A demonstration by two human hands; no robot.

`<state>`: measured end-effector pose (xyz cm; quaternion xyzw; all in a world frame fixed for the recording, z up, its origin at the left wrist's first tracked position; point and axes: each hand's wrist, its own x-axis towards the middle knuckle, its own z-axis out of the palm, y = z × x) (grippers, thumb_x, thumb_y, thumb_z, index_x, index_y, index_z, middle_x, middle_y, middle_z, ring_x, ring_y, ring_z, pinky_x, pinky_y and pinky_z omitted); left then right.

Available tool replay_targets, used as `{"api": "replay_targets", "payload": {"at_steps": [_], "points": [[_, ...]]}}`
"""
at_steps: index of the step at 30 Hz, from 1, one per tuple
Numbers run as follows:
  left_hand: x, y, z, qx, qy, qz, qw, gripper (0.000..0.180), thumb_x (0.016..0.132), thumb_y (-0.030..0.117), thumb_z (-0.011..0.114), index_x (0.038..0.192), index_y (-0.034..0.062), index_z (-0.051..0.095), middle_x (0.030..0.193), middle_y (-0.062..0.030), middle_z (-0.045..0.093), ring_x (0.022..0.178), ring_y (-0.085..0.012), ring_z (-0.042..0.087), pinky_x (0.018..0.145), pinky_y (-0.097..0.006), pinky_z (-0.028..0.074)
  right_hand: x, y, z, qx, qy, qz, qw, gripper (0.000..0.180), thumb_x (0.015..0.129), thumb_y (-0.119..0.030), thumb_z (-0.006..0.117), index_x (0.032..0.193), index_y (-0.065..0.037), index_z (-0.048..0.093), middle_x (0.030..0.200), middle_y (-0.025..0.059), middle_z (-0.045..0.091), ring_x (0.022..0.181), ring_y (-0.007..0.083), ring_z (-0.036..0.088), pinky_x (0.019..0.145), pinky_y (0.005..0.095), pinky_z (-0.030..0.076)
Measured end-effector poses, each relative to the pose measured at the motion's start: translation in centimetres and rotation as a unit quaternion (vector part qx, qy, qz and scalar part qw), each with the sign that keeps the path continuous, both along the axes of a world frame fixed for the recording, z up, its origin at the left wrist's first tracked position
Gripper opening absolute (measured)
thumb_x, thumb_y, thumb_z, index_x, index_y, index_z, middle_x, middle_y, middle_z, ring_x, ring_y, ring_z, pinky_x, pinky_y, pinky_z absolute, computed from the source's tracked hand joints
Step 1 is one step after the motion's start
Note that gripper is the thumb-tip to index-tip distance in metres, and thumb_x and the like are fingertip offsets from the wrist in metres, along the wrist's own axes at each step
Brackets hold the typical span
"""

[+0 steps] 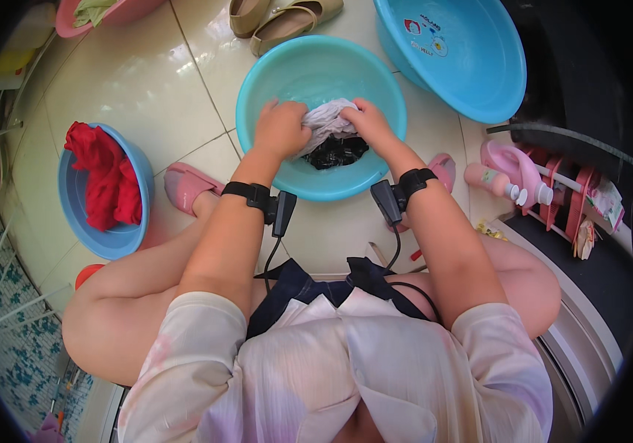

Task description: The person brushes the soles and uppers of shoes with a red brush in a basin of soapy water, then rinses the basins, and finally hand-washes several pieces of dark clothing in the soapy water.

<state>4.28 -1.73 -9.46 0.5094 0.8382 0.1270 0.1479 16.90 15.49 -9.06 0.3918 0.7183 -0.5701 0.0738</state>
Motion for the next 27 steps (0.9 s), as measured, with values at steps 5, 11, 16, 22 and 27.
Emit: {"api": "replay_targets", "payload": {"at_steps": [5, 11, 16, 22, 27], "points": [[0.5, 0.4, 0.2, 0.073, -0.378, 0.113, 0.916, 0.044, 0.073, 0.026, 0.065, 0.109, -0.0002, 0.061, 0.103, -0.0131, 0.066, 0.091, -0.0272, 0.064, 0.083, -0.034, 0.048, -1.8, -0.5, 2.4, -0.289, 0.044, -0.188, 0.938, 0.019, 0.088, -0.02, 0.055, 0.102, -0.008, 0.057, 0.088, 0.0053, 0.062, 0.075, 0.0174, 0.06, 0.057, 0.0281, 0.05], [-0.8, 0.2, -0.9, 0.139, -0.654, 0.31, 0.675, 0.042, 0.075, 0.016, 0.06, 0.114, -0.0002, 0.059, 0.107, -0.0094, 0.063, 0.095, -0.0183, 0.06, 0.08, -0.029, 0.047, -3.4, 1.5, 3.5, -0.228, -0.011, -0.13, 0.965, 0.026, 0.089, -0.025, 0.059, 0.106, -0.006, 0.057, 0.086, 0.005, 0.063, 0.068, 0.012, 0.06, 0.05, 0.0253, 0.049], [-1.4, 0.7, -0.6, 0.191, -0.699, 0.296, 0.622, 0.039, 0.072, 0.013, 0.063, 0.109, 0.0013, 0.059, 0.096, -0.0064, 0.064, 0.085, -0.0165, 0.06, 0.075, -0.027, 0.047, -3.8, 0.8, 3.7, -0.07, -0.065, -0.015, 0.995, 0.028, 0.088, -0.022, 0.065, 0.109, -0.005, 0.059, 0.08, 0.0029, 0.064, 0.059, 0.0084, 0.058, 0.049, 0.0198, 0.045], [-1.3, 0.9, 0.4, 0.194, -0.672, 0.242, 0.672, 0.054, 0.073, 0.01, 0.07, 0.122, 0.0013, 0.049, 0.1, -0.0075, 0.062, 0.094, -0.0143, 0.058, 0.082, -0.028, 0.046, -4.5, 0.7, 4.7, -0.191, 0.054, -0.16, 0.967, 0.028, 0.088, -0.017, 0.066, 0.112, -0.003, 0.06, 0.077, 0.0031, 0.064, 0.054, 0.0071, 0.056, 0.046, 0.0199, 0.044], [-1.9, 1.6, 1.0, 0.133, -0.59, 0.338, 0.721, 0.063, 0.077, 0.018, 0.074, 0.129, 0.0038, 0.041, 0.107, -0.0097, 0.062, 0.096, -0.0179, 0.06, 0.086, -0.032, 0.048, -3.7, 2.8, 2.8, -0.057, 0.002, -0.119, 0.991, 0.035, 0.087, -0.018, 0.067, 0.118, -0.004, 0.057, 0.074, 0.0015, 0.063, 0.056, 0.0066, 0.058, 0.048, 0.0194, 0.046]]}}
